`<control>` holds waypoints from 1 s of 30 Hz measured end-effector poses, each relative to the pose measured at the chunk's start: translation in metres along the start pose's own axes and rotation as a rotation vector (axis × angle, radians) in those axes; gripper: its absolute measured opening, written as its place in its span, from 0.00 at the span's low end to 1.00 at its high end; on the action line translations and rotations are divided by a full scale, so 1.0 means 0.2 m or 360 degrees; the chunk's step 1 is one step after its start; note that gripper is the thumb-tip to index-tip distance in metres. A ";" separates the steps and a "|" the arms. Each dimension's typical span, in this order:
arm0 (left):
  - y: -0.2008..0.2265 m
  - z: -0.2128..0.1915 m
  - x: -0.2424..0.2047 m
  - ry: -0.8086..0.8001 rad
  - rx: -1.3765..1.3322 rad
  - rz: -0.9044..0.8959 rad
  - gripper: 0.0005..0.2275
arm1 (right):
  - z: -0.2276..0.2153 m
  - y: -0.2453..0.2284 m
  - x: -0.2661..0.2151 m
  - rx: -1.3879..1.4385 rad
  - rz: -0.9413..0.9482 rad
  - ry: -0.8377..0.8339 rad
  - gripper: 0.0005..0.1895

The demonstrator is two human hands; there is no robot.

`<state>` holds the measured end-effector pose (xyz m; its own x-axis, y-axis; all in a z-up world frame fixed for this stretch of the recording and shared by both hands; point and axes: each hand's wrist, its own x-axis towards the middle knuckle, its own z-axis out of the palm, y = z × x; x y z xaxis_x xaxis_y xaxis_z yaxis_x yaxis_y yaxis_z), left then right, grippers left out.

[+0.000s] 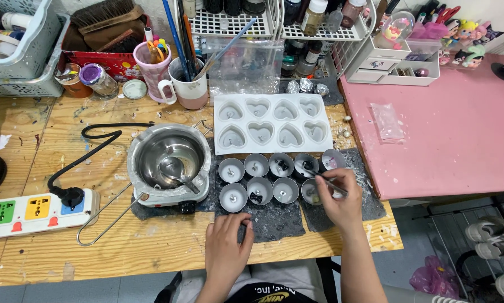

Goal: Pouring melted wax from a melting pot into candle containers.

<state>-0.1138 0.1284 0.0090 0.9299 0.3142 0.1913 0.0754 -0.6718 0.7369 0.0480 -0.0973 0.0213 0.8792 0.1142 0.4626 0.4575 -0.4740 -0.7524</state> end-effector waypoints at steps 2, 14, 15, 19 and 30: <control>0.00 0.00 0.00 0.0002 0.0007 0.0002 0.09 | 0.00 -0.02 0.02 0.0058 -0.0164 -0.0122 0.12; -0.02 0.01 0.00 -0.0002 0.0018 0.0019 0.09 | 0.09 -0.05 0.11 0.0026 -0.0120 -0.0648 0.10; -0.02 0.01 0.00 -0.0016 0.0025 0.0011 0.09 | 0.09 -0.04 0.11 0.0079 -0.0139 -0.0654 0.10; 0.00 0.00 0.00 -0.0001 0.0008 0.0019 0.09 | 0.09 -0.04 0.12 0.0046 -0.0212 -0.0652 0.11; 0.00 0.00 0.00 0.0030 0.0036 0.0033 0.09 | -0.06 -0.11 0.26 -0.0112 -0.0176 -0.0914 0.13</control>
<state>-0.1135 0.1283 0.0078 0.9245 0.3123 0.2187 0.0645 -0.6935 0.7176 0.0825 -0.0904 0.0674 0.7671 0.6115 0.1939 0.5580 -0.4869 -0.6720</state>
